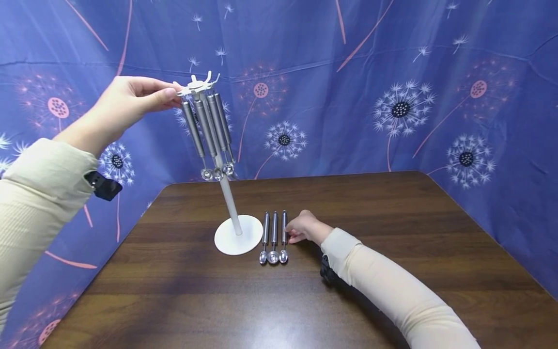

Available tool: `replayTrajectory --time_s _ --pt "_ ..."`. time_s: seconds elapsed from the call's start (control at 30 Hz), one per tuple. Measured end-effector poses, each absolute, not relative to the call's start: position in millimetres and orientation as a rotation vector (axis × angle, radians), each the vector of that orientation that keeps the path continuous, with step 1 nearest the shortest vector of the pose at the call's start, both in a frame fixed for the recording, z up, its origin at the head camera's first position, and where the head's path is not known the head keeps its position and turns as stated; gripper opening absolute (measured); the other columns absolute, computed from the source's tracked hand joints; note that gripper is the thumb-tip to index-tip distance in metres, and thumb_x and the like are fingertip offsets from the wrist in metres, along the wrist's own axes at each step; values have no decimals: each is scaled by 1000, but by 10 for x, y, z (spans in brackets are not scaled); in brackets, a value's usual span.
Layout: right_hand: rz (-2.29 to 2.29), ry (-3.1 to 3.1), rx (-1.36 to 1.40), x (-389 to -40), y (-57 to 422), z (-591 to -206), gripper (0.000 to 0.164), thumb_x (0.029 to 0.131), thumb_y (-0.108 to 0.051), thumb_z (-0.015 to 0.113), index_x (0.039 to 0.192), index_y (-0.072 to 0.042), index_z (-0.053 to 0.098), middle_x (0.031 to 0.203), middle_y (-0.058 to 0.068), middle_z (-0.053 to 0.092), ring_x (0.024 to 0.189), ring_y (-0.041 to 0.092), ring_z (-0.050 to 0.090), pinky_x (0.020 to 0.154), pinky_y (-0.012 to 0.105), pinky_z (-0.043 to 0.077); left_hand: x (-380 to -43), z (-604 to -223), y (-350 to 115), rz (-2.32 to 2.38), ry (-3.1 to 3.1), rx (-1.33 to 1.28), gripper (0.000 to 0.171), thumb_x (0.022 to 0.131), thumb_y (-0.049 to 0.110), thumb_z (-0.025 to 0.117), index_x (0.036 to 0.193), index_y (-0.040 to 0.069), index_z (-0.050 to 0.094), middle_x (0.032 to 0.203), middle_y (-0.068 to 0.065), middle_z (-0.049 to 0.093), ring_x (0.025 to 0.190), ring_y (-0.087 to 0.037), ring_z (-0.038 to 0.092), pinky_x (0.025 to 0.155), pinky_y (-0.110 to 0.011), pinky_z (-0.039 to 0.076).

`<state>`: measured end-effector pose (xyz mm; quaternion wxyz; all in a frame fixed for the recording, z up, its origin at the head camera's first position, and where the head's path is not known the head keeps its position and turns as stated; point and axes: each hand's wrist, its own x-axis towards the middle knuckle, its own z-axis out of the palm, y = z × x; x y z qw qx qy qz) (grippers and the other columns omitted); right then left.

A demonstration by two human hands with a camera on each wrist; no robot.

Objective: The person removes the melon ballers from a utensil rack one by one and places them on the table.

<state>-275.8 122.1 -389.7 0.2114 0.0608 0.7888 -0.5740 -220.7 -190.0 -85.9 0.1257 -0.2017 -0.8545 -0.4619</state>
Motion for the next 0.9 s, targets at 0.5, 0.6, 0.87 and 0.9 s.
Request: replayTrajectory --time_s 0.5,0.6,0.87,0.9 --pt "-1701 2133 77 -2875 1223 -3580 30 91 1 59 116 17 51 85 14 61 63 14 63 76 32 62 -2212 -852 -1895 -1339 -2492 -581 37 91 30 68 116 4 68 83 10 73 90 -2 67 88 -13 53" --pt "-1736 2126 27 -2894 1193 -3446 35 92 1 57 121 19 51 83 11 64 66 14 65 81 33 61 -2214 -853 -1894 -1338 -2494 -564 36 91 31 69 116 5 69 83 11 73 90 -2 67 88 -13 53" --pt "-1877 2097 -83 -2940 1135 -3141 43 95 -1 56 133 16 42 91 10 64 77 17 68 87 34 60 -2213 -834 -1891 -1296 -2528 -529 34 90 34 69 114 8 70 83 13 73 92 -1 66 101 -23 49" --pt "-1896 2091 -91 -2941 1126 -3108 43 95 -1 56 133 15 42 93 11 63 77 16 68 89 34 59 -2214 -830 -1889 -1293 -2528 -529 34 90 33 69 114 8 70 83 13 73 92 -1 66 99 -22 50"
